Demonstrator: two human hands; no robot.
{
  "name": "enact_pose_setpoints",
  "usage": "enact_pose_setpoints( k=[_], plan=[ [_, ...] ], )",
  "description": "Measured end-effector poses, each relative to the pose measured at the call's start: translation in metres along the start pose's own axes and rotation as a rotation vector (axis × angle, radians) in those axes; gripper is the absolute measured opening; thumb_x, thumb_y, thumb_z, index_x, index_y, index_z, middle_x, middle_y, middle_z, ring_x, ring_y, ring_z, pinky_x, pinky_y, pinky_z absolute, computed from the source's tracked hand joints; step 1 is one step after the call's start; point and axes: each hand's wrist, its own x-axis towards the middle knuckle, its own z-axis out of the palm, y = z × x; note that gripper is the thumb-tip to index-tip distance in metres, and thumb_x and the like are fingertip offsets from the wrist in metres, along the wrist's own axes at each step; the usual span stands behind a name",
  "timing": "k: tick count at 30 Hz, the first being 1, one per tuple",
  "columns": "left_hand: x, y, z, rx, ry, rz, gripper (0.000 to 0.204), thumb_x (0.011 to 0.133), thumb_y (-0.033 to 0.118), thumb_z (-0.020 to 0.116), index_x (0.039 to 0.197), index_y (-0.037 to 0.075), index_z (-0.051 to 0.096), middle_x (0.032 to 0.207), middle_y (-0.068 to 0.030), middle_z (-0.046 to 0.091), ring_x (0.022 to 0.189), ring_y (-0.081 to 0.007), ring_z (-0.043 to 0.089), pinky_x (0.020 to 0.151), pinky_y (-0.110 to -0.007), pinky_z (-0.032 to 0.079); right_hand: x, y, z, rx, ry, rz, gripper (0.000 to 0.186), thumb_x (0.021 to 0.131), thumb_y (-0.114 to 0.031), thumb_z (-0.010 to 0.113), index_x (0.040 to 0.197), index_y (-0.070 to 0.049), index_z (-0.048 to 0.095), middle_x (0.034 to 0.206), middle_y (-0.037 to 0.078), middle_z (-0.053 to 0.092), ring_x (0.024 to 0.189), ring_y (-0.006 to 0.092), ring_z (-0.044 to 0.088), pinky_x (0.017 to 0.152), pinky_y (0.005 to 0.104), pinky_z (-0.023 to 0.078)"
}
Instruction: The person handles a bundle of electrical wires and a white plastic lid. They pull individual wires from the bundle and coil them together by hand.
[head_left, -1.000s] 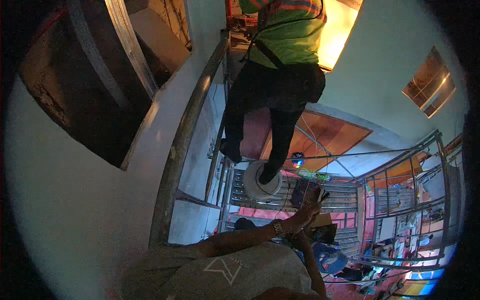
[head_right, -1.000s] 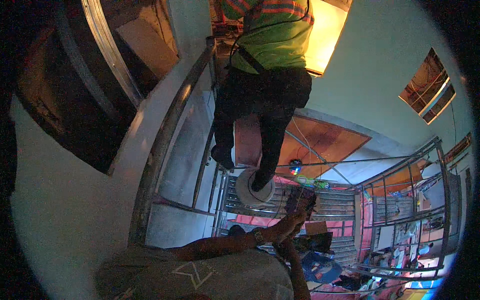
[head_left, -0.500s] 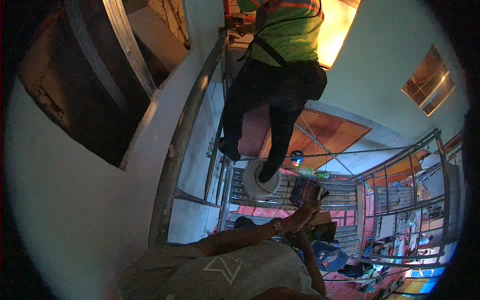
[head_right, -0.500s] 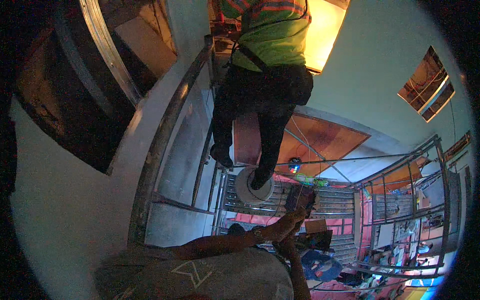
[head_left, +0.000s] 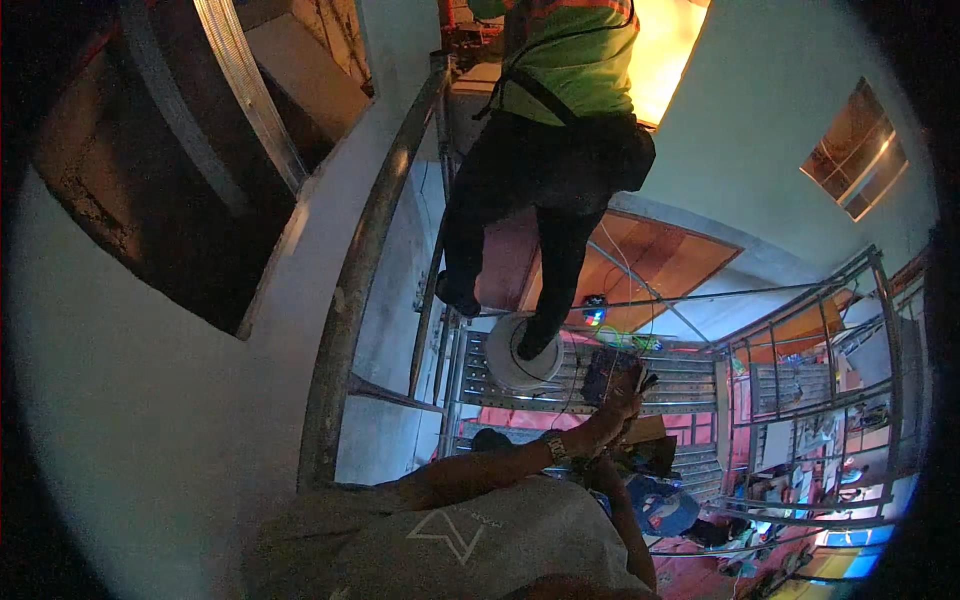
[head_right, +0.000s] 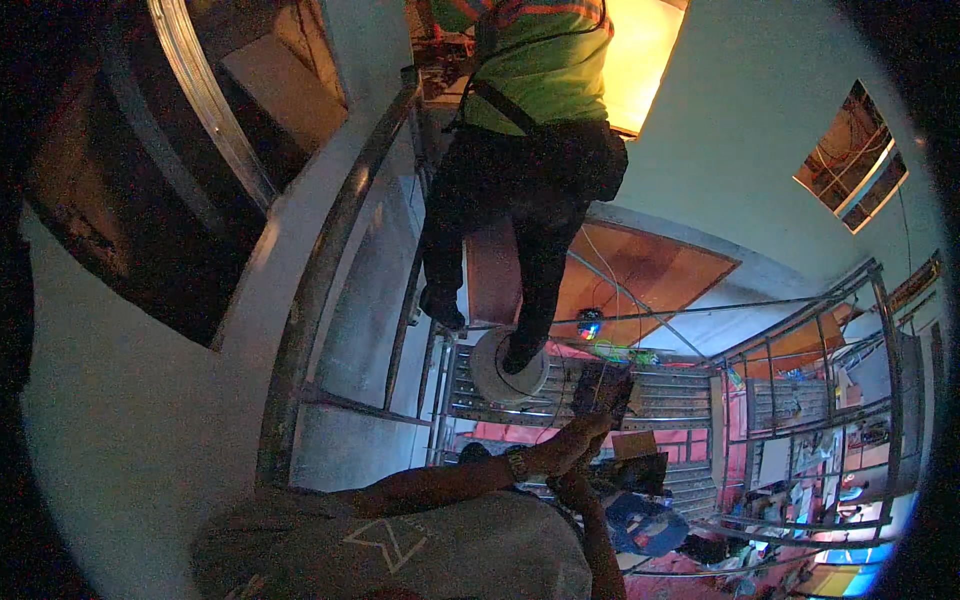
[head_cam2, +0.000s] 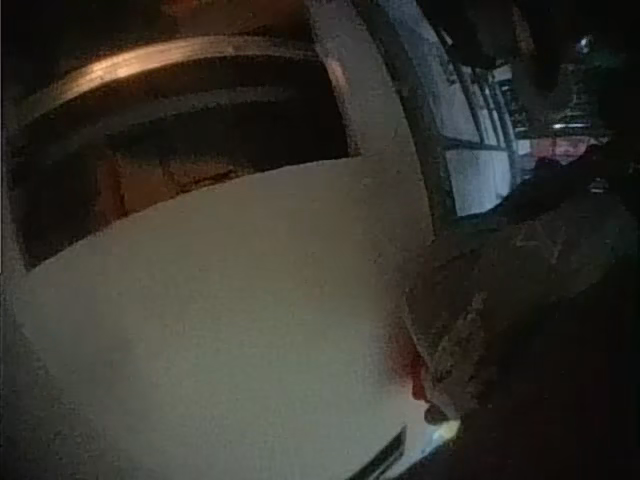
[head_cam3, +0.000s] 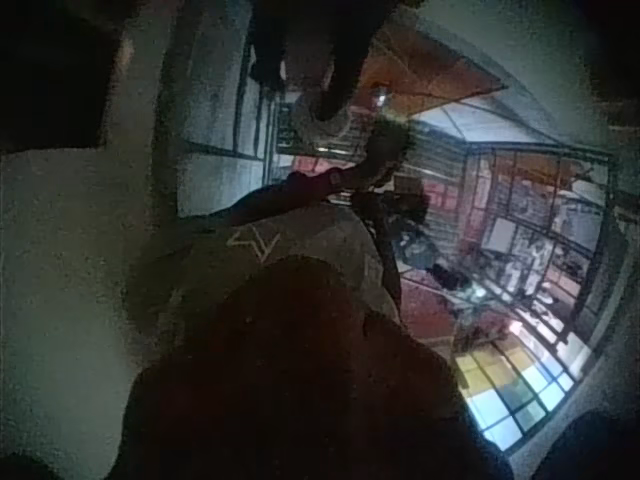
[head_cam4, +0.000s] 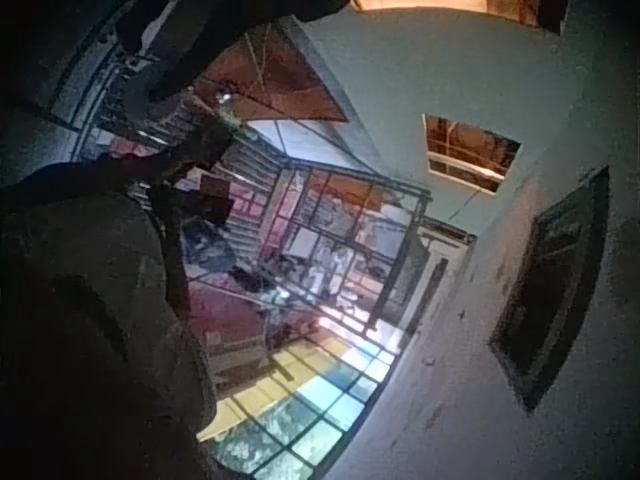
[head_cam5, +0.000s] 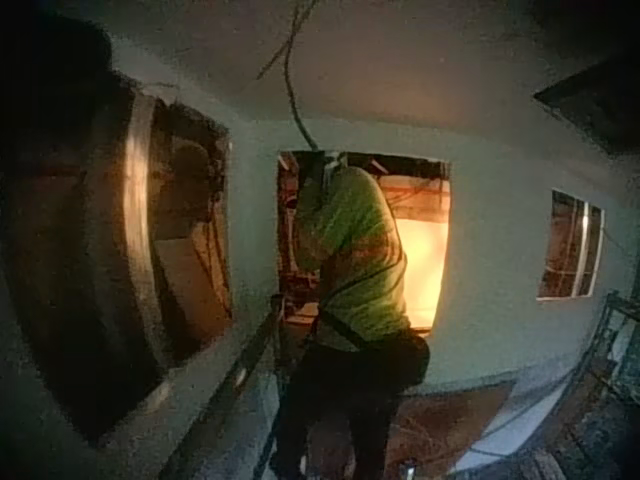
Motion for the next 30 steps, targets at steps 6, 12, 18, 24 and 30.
enact_pose_setpoints(
  k=[6, 12, 18, 24, 30],
  plan=[
    [-0.009, 0.013, 0.005, 0.041, -0.031, 0.001, 0.037, 0.099, 0.05, 0.051, 0.078, 0.019, 0.049, 0.063, 0.0083, 0.041, 0.05, -0.0052, 0.035, 0.043, -0.025, 0.026, 0.0, 0.001, 0.001, 0.011, 0.011, -0.029, 0.046, 0.091, -0.028, 0.065, 0.13, -0.005, 0.054, 0.126, 0.02, 0.057, 0.113, 0.039, 0.054, 0.092, 0.0459, 0.046],
    [0.0, -0.002, -0.004, 0.009, -0.049, 0.025, 0.038, 0.098, 0.051, 0.053, 0.078, 0.019, 0.049, 0.061, 0.0069, 0.042, 0.047, -0.0067, 0.035, 0.041, -0.025, 0.025, 0.005, 0.001, -0.002, -0.046, 0.098, -0.18, 0.047, 0.091, -0.028, 0.065, 0.13, -0.005, 0.053, 0.126, 0.02, 0.057, 0.114, 0.0393, 0.054, 0.093, 0.0459, 0.046],
    [-0.004, 0.006, 0.001, 0.032, -0.053, -0.043, 0.037, 0.098, 0.049, 0.054, 0.078, 0.018, 0.05, 0.061, 0.0058, 0.044, 0.047, -0.0072, 0.037, 0.04, -0.026, 0.027, 0.008, -0.011, -0.008, 0.19, -0.01, -0.035, 0.063, 0.085, -0.02, 0.069, 0.142, -0.008, 0.044, 0.139, 0.021, 0.05, 0.13, 0.0387, 0.046, 0.106, 0.0464, 0.039],
    [0.004, -0.005, 0.001, -0.001, -0.033, -0.025, 0.036, 0.098, 0.047, 0.053, 0.078, 0.017, 0.05, 0.061, 0.0052, 0.045, 0.046, -0.0081, 0.038, 0.04, -0.026, 0.029, 0.008, 0.001, -0.003, -0.054, -0.21, 0.158, 0.066, 0.088, -0.021, 0.063, 0.146, -0.003, 0.038, 0.145, 0.023, 0.045, 0.136, 0.0377, 0.041, 0.114, 0.0495, 0.03],
    [0.001, -0.004, -0.002, 0.029, -0.027, -0.009, 0.037, 0.098, 0.048, 0.053, 0.078, 0.017, 0.05, 0.061, 0.0047, 0.046, 0.046, -0.0081, 0.037, 0.04, -0.026, 0.029, 0.006, 0.02, 0.012, -0.136, -0.064, -0.053, 0.064, 0.091, -0.025, 0.058, 0.146, -0.002, 0.037, 0.146, 0.024, 0.044, 0.136, 0.041, 0.039, 0.117, 0.0503, 0.026]
  ],
)
